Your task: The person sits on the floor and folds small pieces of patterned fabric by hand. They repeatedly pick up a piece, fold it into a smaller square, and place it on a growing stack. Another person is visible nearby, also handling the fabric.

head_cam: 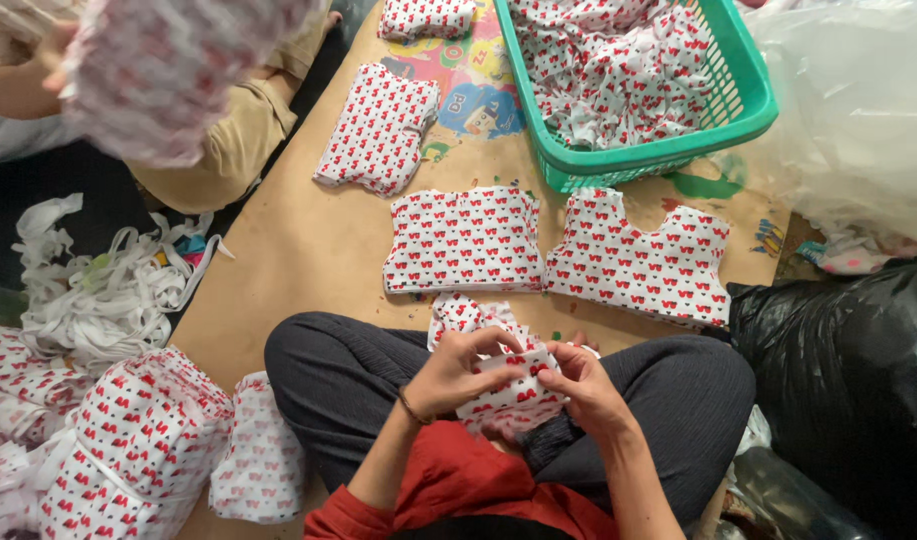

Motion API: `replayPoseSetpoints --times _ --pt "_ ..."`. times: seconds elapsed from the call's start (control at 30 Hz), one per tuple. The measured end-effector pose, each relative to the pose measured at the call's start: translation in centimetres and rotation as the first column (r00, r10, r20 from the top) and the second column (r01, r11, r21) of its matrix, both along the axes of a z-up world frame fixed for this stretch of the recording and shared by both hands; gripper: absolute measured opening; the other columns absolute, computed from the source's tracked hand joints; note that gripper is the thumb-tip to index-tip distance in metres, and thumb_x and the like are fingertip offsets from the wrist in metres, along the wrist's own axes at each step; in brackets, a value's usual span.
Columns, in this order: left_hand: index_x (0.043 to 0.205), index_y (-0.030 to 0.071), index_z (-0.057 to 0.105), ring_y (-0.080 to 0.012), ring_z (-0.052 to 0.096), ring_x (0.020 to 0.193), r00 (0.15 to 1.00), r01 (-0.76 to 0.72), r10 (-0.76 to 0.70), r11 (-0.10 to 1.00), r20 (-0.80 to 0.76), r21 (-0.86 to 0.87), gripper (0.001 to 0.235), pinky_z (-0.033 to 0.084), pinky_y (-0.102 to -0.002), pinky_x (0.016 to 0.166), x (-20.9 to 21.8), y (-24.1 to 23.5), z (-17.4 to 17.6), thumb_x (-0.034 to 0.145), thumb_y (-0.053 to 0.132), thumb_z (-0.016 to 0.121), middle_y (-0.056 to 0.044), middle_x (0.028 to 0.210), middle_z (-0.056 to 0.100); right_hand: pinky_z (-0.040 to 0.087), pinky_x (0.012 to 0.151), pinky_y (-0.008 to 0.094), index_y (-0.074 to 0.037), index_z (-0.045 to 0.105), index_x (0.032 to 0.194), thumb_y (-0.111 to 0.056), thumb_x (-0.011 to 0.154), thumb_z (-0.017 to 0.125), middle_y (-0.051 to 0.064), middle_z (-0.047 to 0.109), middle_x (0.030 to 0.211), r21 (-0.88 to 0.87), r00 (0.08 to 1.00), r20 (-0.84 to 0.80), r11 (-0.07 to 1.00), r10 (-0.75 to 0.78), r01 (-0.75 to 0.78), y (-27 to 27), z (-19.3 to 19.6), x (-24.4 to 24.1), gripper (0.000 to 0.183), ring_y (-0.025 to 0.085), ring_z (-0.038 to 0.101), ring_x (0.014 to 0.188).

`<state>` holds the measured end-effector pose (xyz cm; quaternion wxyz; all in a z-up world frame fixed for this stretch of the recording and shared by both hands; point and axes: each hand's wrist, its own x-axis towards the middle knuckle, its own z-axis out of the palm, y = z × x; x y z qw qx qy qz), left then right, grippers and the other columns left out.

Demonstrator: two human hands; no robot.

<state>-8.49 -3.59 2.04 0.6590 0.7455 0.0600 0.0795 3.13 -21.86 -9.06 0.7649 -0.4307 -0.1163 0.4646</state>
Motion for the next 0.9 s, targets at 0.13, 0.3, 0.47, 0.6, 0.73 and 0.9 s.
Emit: replayPoseSetpoints --times 0.13,0.3,0.47,0.6,0.73,0.9 --pt "0.095 0.011 0.076 -0.0048 0.055 0.061 0.994 0.084 -0.082 0.996 -0.072 0.033 0.019 0.047 -0.024 0.055 -1.3 2.0 -3.0 0.08 0.016 0.084 -0.004 0.066 0.072 0.06 0.059 0.033 0.005 0.066 0.103 0.005 0.078 0.076 0.016 0.075 0.084 -0.046 0.999 -0.002 0.998 -0.046 0.046 -1.3 0.1 0.9 0.026 0.021 0.074 0.07" --pt "0.094 0.012 0.079 -0.0038 0.054 0.061 0.988 -0.11 0.111 0.994 -0.104 0.019 0.014 0.048 -0.02 0.06 -1.5 2.1 -2.0 0.082 0.006 0.077 0.002 0.059 0.065 0.06 0.052 0.03 0.008 0.065 0.104 0.004 0.081 0.074 0.012 0.071 0.078 -0.022 1.0 0.001 1.0 -0.02 0.02 -0.6 5.7 0.9 0.025 0.016 0.072 0.062" --pt "0.104 0.013 0.075 -0.0214 0.063 0.079 0.893 -0.439 0.447 0.847 0.045 0.3 0.025 0.051 -0.033 0.074 -1.2 0.4 -3.3 0.082 0.021 0.083 -0.009 0.089 0.068 0.06 0.051 0.03 0.01 0.064 0.104 0.001 0.084 0.073 0.015 0.07 0.077 -0.029 0.997 -0.003 0.996 -0.08 0.08 -0.1 2.4 0.3 0.023 0.018 0.071 0.06" --pt "0.098 0.016 0.078 -0.0138 0.072 0.072 0.845 -0.534 0.535 0.842 0.009 0.078 0.009 0.057 -0.025 0.072 -2.4 -3.3 -2.0 0.093 0.014 0.071 -0.003 0.075 0.076 0.059 0.058 0.026 0.006 0.07 0.102 -0.005 0.091 0.071 0.01 0.071 0.077 -0.137 0.987 0.138 0.985 -0.084 0.103 0.4 2.0 -0.1 0.016 0.011 0.068 0.065" --pt "0.107 0.014 0.078 -0.0177 0.076 0.083 0.831 -0.557 0.556 0.83 0.022 0.04 0.015 0.059 -0.026 0.074 -3.1 -5.2 -5.0 0.092 0.014 0.072 -0.005 0.088 0.077 0.06 0.068 0.031 0.003 0.073 0.106 -0.005 0.092 0.071 0.01 0.073 0.083 -0.217 0.949 0.313 0.975 0.025 0.046 0.8 2.1 -1.0 0.016 0.012 0.067 0.074" --pt "0.115 0.008 0.075 -0.0137 0.073 0.092 0.83 -0.535 0.556 0.817 0.047 -0.215 0.022 0.06 -0.028 0.081 -2.9 -6.1 -6.0 0.093 0.009 0.073 -0.009 0.096 0.077 0.057 0.06 0.024 -0.001 0.073 0.099 -0.006 0.088 0.08 0.005 0.069 0.071 -0.274 0.881 0.471 0.942 -0.044 0.194 1.6 3.8 -1.9 0.014 0.008 0.065 0.062"
